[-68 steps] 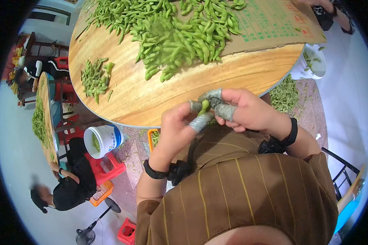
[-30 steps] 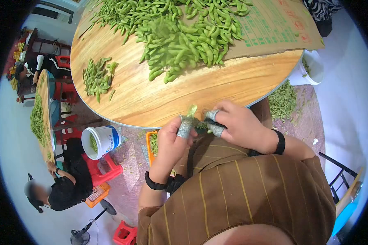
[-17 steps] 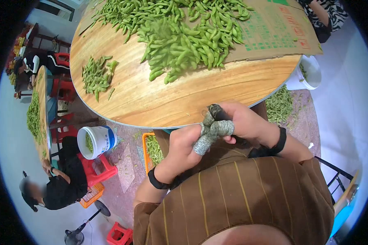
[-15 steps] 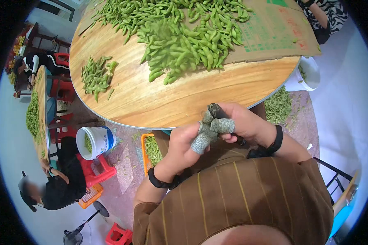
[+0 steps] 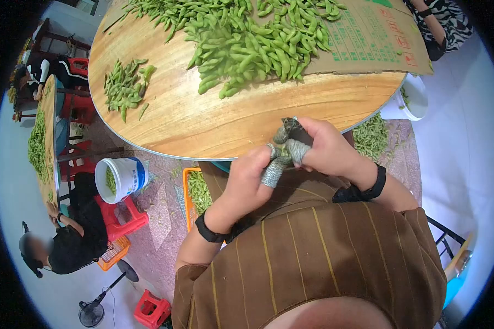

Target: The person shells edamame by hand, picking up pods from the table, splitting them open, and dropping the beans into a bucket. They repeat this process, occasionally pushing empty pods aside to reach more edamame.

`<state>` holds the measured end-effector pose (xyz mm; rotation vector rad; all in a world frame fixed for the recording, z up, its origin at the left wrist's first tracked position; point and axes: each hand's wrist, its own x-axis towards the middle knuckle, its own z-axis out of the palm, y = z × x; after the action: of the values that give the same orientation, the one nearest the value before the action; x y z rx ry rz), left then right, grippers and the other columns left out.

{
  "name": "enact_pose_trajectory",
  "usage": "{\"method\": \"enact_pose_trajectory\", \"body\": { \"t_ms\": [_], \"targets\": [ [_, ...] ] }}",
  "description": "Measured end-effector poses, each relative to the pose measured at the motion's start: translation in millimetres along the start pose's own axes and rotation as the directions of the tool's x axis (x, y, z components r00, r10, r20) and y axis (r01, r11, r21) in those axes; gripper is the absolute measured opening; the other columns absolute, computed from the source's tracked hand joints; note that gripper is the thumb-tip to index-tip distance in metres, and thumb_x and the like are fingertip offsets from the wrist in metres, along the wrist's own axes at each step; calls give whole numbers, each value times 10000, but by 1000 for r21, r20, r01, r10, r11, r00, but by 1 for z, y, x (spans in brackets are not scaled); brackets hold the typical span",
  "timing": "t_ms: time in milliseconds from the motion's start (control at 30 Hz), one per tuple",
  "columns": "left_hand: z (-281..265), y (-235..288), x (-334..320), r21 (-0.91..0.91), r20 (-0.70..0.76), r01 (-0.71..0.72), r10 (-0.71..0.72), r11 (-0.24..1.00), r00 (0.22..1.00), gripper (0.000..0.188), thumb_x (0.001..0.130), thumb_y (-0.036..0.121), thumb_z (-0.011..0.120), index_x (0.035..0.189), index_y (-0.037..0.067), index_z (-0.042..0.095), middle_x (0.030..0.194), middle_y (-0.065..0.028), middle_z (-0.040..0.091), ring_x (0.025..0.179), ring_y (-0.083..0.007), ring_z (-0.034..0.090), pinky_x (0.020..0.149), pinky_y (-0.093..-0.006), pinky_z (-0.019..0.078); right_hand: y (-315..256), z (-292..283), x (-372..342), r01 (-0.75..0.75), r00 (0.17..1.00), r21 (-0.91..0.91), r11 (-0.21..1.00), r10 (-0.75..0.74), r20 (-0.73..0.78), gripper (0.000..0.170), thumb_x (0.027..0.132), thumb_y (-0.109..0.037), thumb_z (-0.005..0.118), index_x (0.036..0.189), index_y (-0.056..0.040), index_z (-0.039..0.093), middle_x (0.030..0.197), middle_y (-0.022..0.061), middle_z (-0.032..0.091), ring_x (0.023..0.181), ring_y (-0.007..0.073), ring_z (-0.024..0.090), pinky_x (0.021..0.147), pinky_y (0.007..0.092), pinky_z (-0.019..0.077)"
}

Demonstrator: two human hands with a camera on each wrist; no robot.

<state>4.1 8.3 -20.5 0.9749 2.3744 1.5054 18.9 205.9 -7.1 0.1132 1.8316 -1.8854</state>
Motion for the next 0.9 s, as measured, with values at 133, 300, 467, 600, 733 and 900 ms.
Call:
{"method": "enact_pose_trajectory", "body": {
  "t_ms": [133, 300, 467, 600, 733, 900],
  "targets": [
    [-28, 9, -17, 165, -50, 115, -108, 980, 993, 69, 762, 47, 599, 810, 17, 559, 712, -164, 552, 662, -371, 566, 591, -416, 456, 15, 2, 1, 129, 985, -131, 983, -142, -96, 170, 873, -116, 604, 1030, -51, 600, 817, -1, 621, 632, 62, 555, 541, 230, 447],
    [-75, -7, -78, 514, 34, 401, -486, 758, 873, 155, 801, 167, 653, 841, 25, 606, 754, -179, 610, 728, -351, 626, 614, -430, 483, 16, 3, 6, 567, 802, -516, 642, -572, 170, 208, 781, -111, 605, 979, -52, 620, 835, 160, 617, 818, 348, 610, 721, 406, 496],
    [-70, -11, -104, 834, 50, 432, -826, 344, 561, 239, 804, 262, 692, 865, 42, 619, 825, -183, 642, 769, -365, 632, 618, -452, 487, -26, -28, 44, 204, 735, -892, 403, -665, -132, 163, 774, -103, 612, 892, -20, 536, 803, 186, 590, 788, 383, 599, 686, 468, 487],
    [-57, 0, -77, 643, 44, 416, -573, 643, 818, 206, 806, 194, 676, 905, 34, 592, 815, -189, 607, 745, -386, 593, 617, -455, 463, -19, -46, 84, 81, 647, -967, 242, -751, -134, 174, 757, -79, 620, 880, -15, 515, 809, 182, 589, 775, 376, 603, 679, 459, 494],
    [-43, 9, -31, 521, -57, 187, -185, 833, 981, 201, 783, 144, 658, 935, 38, 583, 765, -141, 576, 703, -341, 592, 600, -433, 479, -18, -42, 79, 50, 690, -957, 284, -703, -173, 214, 729, -88, 654, 891, -11, 537, 809, 157, 605, 727, 343, 596, 647, 426, 484],
    [-18, -5, 32, 572, -181, -65, 203, 818, 962, 191, 789, 89, 636, 961, 24, 588, 809, -119, 585, 726, -311, 593, 600, -404, 477, -15, -30, 37, 144, 938, -441, 886, -265, -226, 255, 769, -197, 706, 919, -29, 588, 711, -1, 558, 604, 145, 533, 525, 306, 417]
  ]
}}
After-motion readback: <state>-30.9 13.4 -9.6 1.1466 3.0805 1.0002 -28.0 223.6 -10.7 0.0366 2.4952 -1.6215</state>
